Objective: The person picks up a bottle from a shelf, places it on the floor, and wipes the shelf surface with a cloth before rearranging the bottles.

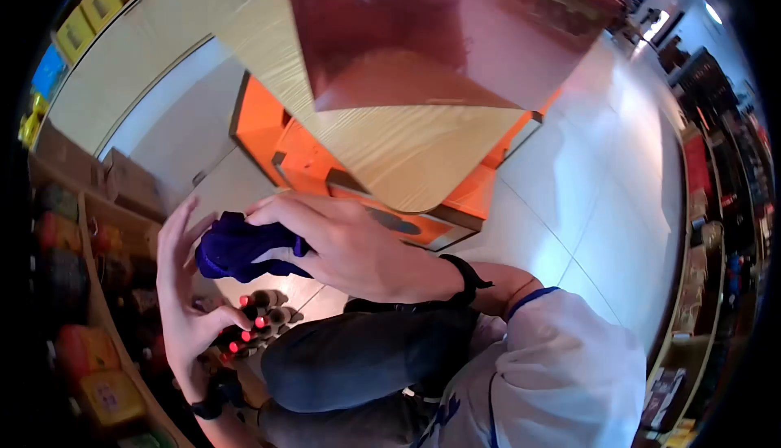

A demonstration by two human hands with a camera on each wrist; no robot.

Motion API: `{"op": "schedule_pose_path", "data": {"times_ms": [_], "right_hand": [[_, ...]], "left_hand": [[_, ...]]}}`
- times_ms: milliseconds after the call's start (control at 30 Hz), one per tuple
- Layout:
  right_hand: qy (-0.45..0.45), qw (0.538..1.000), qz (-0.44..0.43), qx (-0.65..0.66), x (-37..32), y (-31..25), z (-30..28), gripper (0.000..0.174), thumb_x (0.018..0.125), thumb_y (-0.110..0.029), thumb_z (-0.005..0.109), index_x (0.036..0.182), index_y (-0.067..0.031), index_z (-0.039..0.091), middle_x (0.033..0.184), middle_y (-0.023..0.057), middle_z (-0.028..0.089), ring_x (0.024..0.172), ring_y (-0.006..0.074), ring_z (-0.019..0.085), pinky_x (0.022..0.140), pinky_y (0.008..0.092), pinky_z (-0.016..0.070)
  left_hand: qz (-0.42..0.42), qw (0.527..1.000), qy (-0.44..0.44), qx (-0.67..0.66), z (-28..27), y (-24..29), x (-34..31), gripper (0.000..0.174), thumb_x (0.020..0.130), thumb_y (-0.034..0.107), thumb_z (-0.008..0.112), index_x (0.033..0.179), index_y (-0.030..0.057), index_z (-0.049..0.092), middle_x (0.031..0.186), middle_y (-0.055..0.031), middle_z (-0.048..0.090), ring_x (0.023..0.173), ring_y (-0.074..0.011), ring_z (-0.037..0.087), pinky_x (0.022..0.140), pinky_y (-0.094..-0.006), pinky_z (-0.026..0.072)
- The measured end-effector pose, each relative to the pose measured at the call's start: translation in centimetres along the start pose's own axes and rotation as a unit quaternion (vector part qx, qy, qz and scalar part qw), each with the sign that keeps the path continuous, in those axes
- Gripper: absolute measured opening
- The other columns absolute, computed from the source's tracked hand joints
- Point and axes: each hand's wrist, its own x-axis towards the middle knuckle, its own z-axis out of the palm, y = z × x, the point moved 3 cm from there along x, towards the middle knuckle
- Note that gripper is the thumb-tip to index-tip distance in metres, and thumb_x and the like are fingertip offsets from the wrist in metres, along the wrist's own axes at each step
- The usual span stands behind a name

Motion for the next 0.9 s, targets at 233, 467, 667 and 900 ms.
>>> {"op": "schedule_pose_path", "data": {"times_ms": [233,467,667,900], "right_hand": [[-0.099,0.992,0.019,0.075,1.9,0.4,5.3,0.029,0.094,-0.012,0.074,0.118,0.0013,0.066,0.104,0.0184,0.074,0.093,0.0353,0.074,0.078,0.0395,0.0584],[-0.183,0.977,-0.019,0.105,2.0,2.8,10.4,0.026,0.1,-0.019,0.068,0.112,0.0043,0.07,0.118,0.0193,0.073,0.117,0.0342,0.07,0.095,0.0418,0.0542],[-0.235,0.946,0.014,0.222,1.3,2.6,14.3,0.03,0.099,-0.023,0.071,0.09,0.0035,0.062,0.071,0.0118,0.052,0.059,0.0228,0.048,0.056,0.0334,0.0393],[-0.39,0.878,0.114,0.254,-1.3,3.7,20.2,0.036,0.103,-0.033,0.067,0.088,-0.0004,0.06,0.064,0.008,0.046,0.056,0.0169,0.046,0.055,0.0313,0.0396]], "left_hand": [[-0.102,0.992,0.025,0.064,-3.5,-2.4,-4.1,0.032,0.081,-0.004,0.075,0.111,-0.0085,0.069,0.09,-0.01,0.075,0.082,-0.0111,0.069,0.078,-0.0252,0.0545],[-0.181,0.964,0.193,0.008,-7.0,-3.6,-12.5,0.02,0.096,0.007,0.071,0.11,-0.0061,0.067,0.087,-0.0044,0.071,0.08,-0.0072,0.062,0.074,-0.0222,0.049],[-0.117,0.974,0.189,-0.041,-6.1,-4.8,-18.5,0.032,0.097,0.027,0.068,0.102,-0.0044,0.063,0.11,-0.0202,0.066,0.111,-0.0312,0.062,0.1,-0.0434,0.0474],[-0.212,0.896,0.314,-0.231,-0.8,-7.5,-27.8,0.05,0.096,0.045,0.07,0.104,-0.0014,0.055,0.127,-0.0228,0.065,0.118,-0.028,0.06,0.104,-0.0412,0.0449]]}}
